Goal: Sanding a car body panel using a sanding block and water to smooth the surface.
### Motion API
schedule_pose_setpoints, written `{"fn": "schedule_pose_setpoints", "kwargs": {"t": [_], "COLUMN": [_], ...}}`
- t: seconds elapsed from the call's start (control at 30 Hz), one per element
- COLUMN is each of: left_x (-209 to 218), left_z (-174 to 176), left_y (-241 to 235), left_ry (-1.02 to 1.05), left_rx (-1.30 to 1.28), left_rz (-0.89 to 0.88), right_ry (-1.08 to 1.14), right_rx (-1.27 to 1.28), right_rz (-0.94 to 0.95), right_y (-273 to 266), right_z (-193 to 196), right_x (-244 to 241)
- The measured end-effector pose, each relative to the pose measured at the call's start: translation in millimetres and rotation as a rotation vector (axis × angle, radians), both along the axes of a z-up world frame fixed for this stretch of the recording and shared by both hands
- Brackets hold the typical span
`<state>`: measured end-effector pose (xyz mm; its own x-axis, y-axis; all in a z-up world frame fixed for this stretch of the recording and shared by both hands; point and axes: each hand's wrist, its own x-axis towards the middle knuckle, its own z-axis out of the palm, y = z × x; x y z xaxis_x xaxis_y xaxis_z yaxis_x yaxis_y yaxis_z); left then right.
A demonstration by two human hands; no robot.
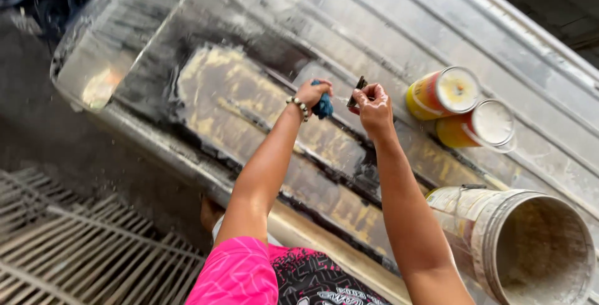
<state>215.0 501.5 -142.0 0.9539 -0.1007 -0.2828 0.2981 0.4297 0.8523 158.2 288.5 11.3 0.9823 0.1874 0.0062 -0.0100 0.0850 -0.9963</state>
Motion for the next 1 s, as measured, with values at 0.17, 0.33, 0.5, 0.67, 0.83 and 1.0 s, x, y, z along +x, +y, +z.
{"fn": "schedule_pose_setpoints", "kwargs": {"t": [0.17, 0.33, 0.5, 0.67, 0.83, 1.0], "left_x": [-42, -103, -151, -155, -141, -109], "left_z": [16, -42, -29, -108, -137, -139], "left_y": [-20, -107, -145, -162, -147, -122], "left_ry": [-0.066, -0.054, -0.189, -0.541, -0.666, -0.654], "left_rx": [0.525, 0.863, 1.059, 1.464, 1.568, 1.782], "left_rz": [0.462, 0.476, 0.129, -0.079, -0.047, -0.055], "right_ry": [0.131, -0.338, -0.265, -0.332, -0.379, -0.452], "right_rx": [-0.095, -0.802, -1.127, -1.193, -1.168, -1.098], "right_rz": [-0.144, -0.355, -0.591, -0.593, -0.581, -0.571], "right_y": [-8, -65, -66, -85, -66, -24], "right_z": [-152, -309, -341, -361, -338, -332], "right_x": [3, -45, -87, -91, -87, -46]}}
